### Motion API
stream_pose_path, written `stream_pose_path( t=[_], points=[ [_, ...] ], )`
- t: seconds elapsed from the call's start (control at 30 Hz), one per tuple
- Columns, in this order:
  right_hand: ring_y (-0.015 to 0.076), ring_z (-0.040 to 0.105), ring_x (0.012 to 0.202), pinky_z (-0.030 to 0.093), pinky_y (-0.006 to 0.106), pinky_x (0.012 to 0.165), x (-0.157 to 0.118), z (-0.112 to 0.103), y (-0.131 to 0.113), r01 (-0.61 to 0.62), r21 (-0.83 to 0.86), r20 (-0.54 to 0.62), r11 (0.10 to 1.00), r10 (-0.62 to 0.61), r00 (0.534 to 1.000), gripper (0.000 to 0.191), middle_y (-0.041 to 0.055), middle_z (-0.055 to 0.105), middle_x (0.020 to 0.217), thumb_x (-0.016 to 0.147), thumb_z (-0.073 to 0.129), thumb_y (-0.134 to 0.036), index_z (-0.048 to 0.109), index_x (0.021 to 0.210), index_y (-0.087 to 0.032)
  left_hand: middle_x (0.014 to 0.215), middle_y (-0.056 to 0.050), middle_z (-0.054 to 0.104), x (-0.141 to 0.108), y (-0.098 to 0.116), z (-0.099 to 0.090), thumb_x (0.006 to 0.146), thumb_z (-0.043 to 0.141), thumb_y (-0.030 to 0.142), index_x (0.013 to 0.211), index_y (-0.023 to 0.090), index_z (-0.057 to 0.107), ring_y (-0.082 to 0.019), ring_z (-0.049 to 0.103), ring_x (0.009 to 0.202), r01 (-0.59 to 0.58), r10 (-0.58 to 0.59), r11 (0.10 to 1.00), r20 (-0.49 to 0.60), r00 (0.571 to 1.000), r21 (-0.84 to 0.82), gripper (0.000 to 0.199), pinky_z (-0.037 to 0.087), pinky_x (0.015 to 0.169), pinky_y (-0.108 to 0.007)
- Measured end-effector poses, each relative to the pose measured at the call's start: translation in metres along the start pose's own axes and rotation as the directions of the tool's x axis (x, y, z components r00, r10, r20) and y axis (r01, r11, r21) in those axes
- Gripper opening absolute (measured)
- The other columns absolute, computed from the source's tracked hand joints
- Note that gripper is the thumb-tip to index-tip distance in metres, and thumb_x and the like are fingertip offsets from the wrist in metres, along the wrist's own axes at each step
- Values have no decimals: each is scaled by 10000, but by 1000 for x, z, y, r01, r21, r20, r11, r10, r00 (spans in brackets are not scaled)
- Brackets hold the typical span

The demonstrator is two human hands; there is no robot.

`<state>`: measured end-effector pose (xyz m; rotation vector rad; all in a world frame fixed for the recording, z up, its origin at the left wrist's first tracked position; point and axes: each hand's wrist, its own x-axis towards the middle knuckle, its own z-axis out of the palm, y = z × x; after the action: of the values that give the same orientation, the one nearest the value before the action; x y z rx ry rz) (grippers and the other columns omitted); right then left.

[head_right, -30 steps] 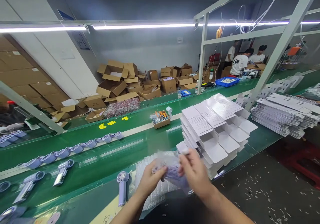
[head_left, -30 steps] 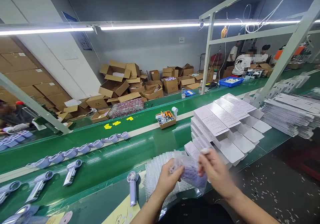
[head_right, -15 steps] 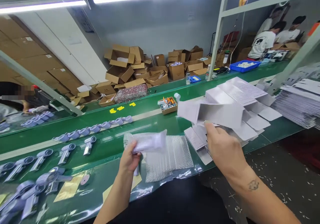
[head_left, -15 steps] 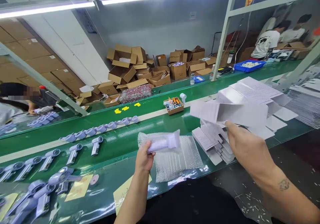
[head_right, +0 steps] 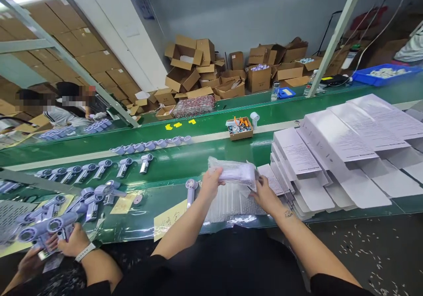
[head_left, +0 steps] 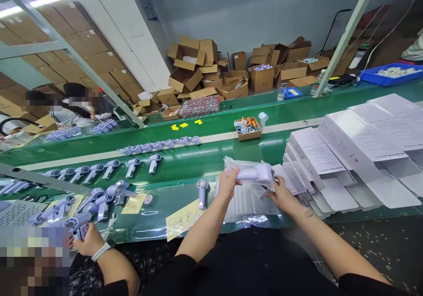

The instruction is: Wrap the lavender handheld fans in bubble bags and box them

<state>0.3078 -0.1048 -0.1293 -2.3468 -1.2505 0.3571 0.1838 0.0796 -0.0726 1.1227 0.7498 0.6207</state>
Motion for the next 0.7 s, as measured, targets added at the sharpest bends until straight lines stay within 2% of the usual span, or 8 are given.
stream_pose_path(
  t=[0.1, 0.17, 0.23, 0.33, 0.47, 0.57, 0.63, 0.7],
  points=[
    [280, 427, 1221, 374, 429, 981, 3, 12, 18, 52, 160, -72, 986, -41, 997, 345, 151, 292, 1354, 788, 571, -327, 487, 1099, -204, 657, 8, 523, -5, 9, 4, 757, 590, 407, 778, 158, 551, -117, 509, 564, -246, 238, 871, 72, 968, 424, 253, 454, 513, -248],
    [273, 405, 1237, 361, 448, 1000, 8, 19, 21, 128, 205, -123, 970, -104, 987, 297, 142, 321, 1338, 804, 545, -316, 489, 1076, -211, 748, -40, 570, -10, 15, 13, 810, 538, 347, 811, 168, 564, -169, 553, 712, -426, 402, 610, 202, 893, 668, 181, 471, 662, -296],
    [285, 381, 1251, 356, 469, 1006, 14, 27, 21, 192, 218, -199, 957, -149, 969, 301, 153, 334, 1325, 804, 541, -332, 482, 1068, -198, 861, -89, 587, -12, 16, 29, 832, 510, 291, 857, 171, 566, -218, 542, 879, -529, 465, 313, 358, 810, 789, 135, 441, 800, -341],
    [322, 359, 1257, 395, 509, 963, 20, 43, 27, 232, 215, -341, 949, -150, 928, 335, 179, 334, 1307, 780, 565, -362, 456, 1041, -185, 912, -97, 579, -5, 17, 59, 855, 474, 289, 909, 174, 544, -229, 526, 931, -564, 355, 28, 520, 777, 825, 146, 428, 840, -353],
    [328, 398, 1222, 437, 527, 907, 19, 61, 37, 328, 242, -424, 913, -205, 882, 339, 181, 355, 1295, 765, 582, -336, 422, 1033, -204, 850, -58, 583, 13, 26, 84, 872, 452, 351, 936, 179, 515, -207, 563, 826, -537, 105, -140, 551, 828, 832, 194, 466, 742, -320],
    [330, 384, 1233, 464, 514, 869, 20, 62, 38, 316, 321, -413, 893, -168, 895, 367, 184, 354, 1321, 764, 578, -332, 418, 1065, -196, 867, -84, 572, 13, 23, 92, 880, 431, 320, 963, 154, 503, -211, 566, 795, -461, 109, -242, 496, 861, 854, 200, 475, 680, -314],
    [341, 407, 1208, 489, 488, 818, 23, 58, 37, 253, 391, -374, 885, -98, 922, 373, 178, 424, 1275, 742, 590, -354, 453, 1047, -187, 903, -109, 557, 5, 12, 95, 886, 402, 259, 959, 145, 505, -227, 553, 828, -519, 144, -313, 579, 802, 796, 170, 474, 634, -307],
    [348, 478, 1125, 490, 474, 791, 25, 52, 36, 176, 450, -293, 875, -41, 955, 335, 152, 545, 1134, 712, 601, -383, 515, 973, -192, 901, -117, 548, -2, -3, 97, 888, 365, 201, 935, 150, 513, -241, 537, 851, -666, 95, -368, 739, 667, 649, 163, 463, 585, -294]
  ],
)
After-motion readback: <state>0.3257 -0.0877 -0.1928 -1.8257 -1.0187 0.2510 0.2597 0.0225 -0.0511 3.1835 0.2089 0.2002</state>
